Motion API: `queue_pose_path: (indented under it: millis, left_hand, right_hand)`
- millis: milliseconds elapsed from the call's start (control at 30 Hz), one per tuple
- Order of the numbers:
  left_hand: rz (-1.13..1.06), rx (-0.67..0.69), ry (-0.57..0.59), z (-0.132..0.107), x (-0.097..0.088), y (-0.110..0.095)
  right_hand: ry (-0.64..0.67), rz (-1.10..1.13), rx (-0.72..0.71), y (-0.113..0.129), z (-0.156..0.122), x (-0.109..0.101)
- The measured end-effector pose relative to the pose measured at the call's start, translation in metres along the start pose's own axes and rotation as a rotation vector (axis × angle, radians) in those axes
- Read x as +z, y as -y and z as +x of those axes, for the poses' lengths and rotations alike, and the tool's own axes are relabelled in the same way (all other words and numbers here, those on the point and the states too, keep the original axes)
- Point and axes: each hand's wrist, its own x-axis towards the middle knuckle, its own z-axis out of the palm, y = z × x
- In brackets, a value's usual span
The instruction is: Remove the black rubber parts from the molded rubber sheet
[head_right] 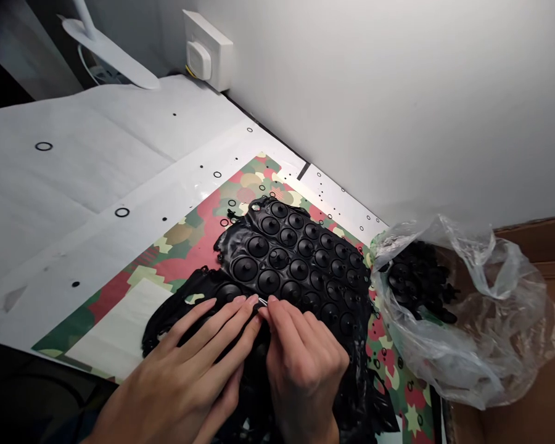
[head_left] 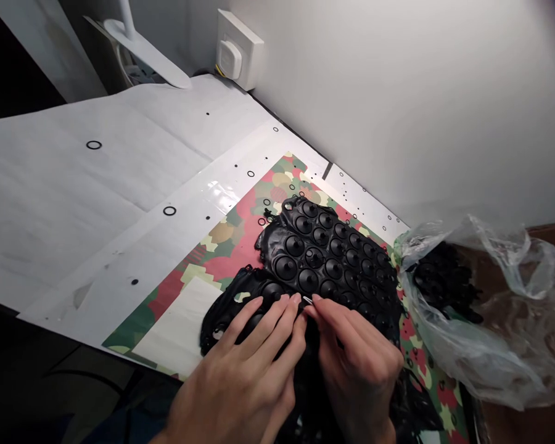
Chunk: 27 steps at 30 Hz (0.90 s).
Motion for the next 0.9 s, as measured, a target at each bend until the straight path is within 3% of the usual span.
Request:
queue_pose_path:
  millis: [133,267,900]
  left_hand:
    - [0.011,-0.001,0.002,0.000,0.001,0.000]
    - [0.031,0.002,0.007,0.002,-0.001,0.000]
    - [-0.001,-0.008,0.020,-0.001,-0.002,0.000]
  right_hand:
    - [0.096,0.069,-0.044,-0.006,0.006,-0.014]
    - [0.129,-0.009,-0.119,-0.011,0.008,-0.025]
    - [0.173,-0.230,-0.200,-0.003,0.015,-0.037]
